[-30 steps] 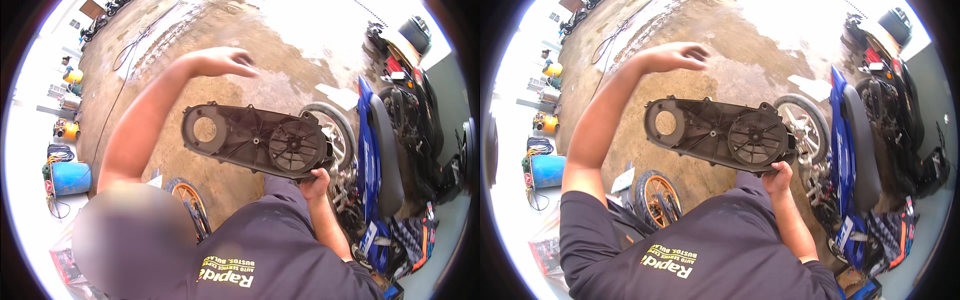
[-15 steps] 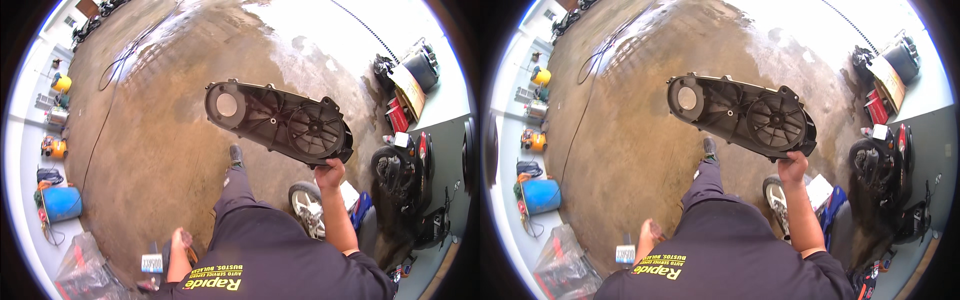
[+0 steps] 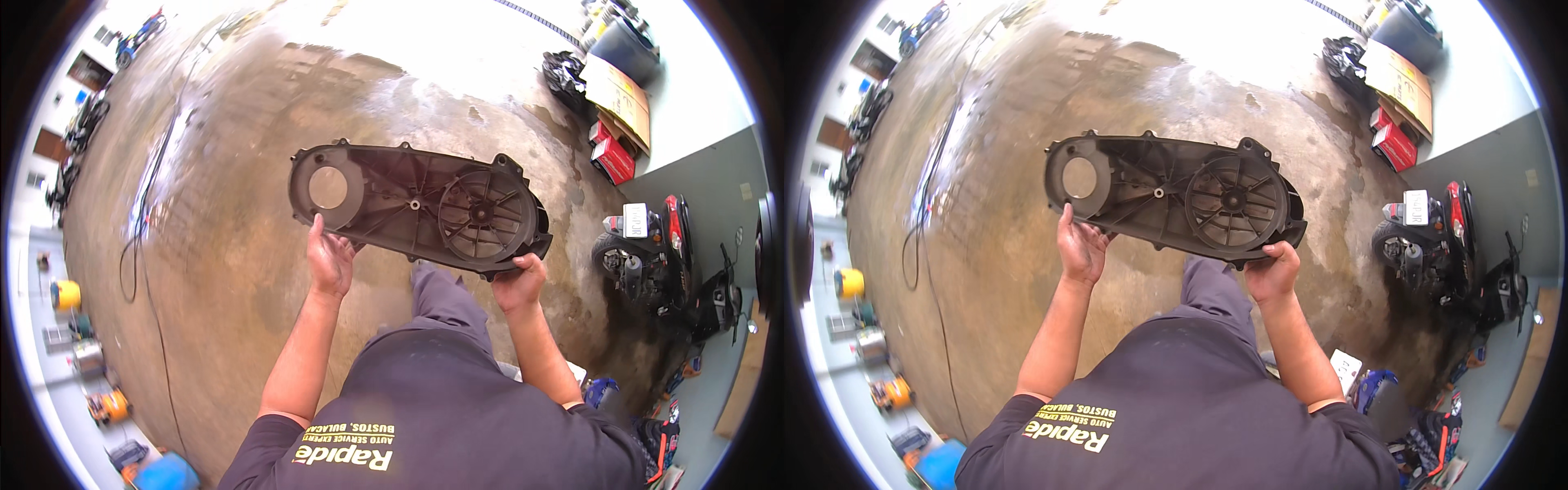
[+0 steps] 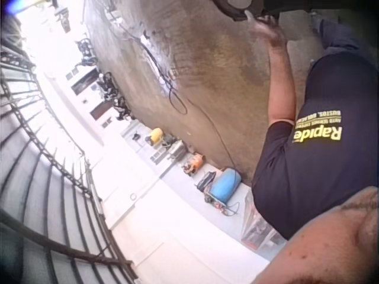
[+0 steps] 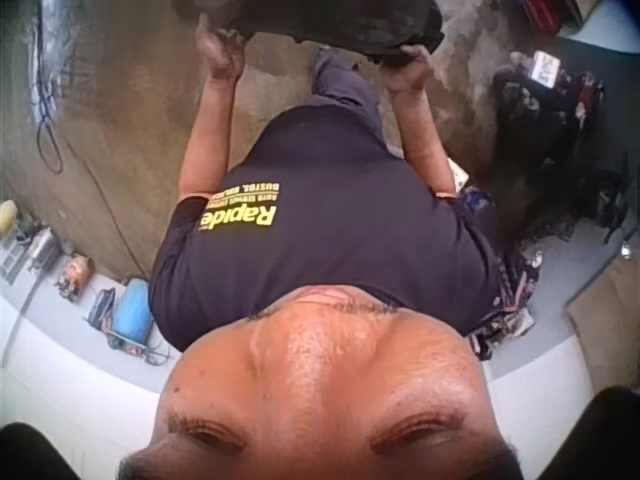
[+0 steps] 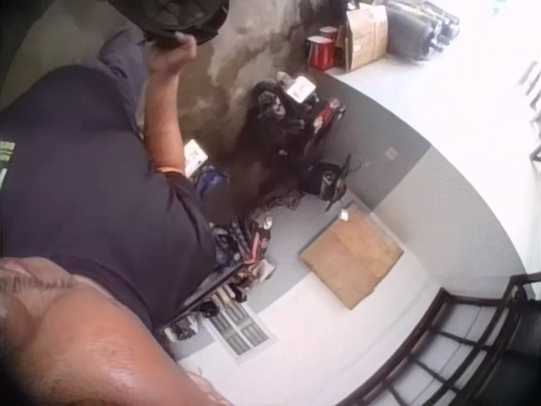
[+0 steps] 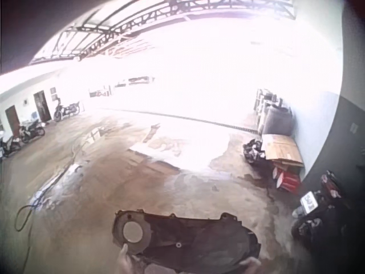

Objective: The person carries a plastic cover to a motorcycle, aligns it with the engine housing, and presses it into place.

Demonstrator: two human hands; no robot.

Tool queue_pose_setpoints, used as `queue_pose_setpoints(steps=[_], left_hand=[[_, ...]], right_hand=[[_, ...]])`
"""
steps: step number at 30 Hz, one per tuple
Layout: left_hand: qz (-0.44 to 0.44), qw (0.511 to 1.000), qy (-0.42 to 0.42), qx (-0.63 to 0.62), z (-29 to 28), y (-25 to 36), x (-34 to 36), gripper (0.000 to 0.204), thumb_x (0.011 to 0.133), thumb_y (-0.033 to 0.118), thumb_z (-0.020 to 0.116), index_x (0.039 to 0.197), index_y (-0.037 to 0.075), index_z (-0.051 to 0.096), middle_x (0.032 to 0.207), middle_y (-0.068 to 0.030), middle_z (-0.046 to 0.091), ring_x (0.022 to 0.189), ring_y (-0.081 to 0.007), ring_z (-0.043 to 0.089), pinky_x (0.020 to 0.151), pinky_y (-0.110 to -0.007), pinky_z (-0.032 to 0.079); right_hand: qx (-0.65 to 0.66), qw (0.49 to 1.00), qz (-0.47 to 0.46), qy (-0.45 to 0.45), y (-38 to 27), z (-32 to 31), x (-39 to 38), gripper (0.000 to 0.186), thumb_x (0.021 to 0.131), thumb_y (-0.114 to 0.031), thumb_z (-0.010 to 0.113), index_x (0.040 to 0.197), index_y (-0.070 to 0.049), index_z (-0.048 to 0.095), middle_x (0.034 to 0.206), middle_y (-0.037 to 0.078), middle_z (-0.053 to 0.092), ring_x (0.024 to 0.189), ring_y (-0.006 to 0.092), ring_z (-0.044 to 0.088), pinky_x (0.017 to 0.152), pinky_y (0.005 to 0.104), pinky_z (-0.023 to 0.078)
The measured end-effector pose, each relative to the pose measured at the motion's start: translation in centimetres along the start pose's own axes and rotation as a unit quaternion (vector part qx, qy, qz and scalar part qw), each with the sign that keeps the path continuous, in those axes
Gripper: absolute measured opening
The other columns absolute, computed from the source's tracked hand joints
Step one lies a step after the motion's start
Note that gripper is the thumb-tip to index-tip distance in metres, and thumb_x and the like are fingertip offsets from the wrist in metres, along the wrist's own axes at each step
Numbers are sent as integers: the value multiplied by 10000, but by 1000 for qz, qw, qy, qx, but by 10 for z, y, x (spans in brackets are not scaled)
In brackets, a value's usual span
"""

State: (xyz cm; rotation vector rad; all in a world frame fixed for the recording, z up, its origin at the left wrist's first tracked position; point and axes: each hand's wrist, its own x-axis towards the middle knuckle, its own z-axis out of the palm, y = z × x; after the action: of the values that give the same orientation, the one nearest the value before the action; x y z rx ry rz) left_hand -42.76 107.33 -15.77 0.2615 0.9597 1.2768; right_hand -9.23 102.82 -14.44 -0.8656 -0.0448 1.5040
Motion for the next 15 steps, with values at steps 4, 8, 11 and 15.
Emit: queue_pose_setpoints(steps=[4,8,11,15], left_hand=[[67,997,-41,16,97,38,123,614,1057,513,372,1518,112,429,1484,-93,549,1330,-271,537,1078,-486,427],[52,996,-66,-16,167,58,235,560,1065,469,353,1483,114,465,1469,-95,562,1323,-274,543,1089,-488,419],[53,993,-100,-31,236,100,329,513,1066,451,359,1424,113,503,1405,-94,600,1288,-270,561,1064,-482,431],[69,990,-94,-81,296,108,439,464,1064,428,381,1367,104,518,1337,-88,630,1248,-264,575,1025,-471,448]], right_hand=[[12,999,-29,-19,-34,39,103,689,683,-162,542,1344,25,579,1313,157,666,1215,336,637,1060,477,513],[30,997,-53,-44,-77,60,214,711,689,-153,552,1374,37,554,1345,154,651,1221,349,632,1048,486,520],[29,997,-62,-48,-118,110,297,713,702,-130,560,1399,19,544,1363,136,644,1240,349,622,1048,489,517],[9,990,-124,-72,-160,164,392,717,704,-126,565,1413,-17,545,1387,124,632,1274,342,601,1080,504,492]])
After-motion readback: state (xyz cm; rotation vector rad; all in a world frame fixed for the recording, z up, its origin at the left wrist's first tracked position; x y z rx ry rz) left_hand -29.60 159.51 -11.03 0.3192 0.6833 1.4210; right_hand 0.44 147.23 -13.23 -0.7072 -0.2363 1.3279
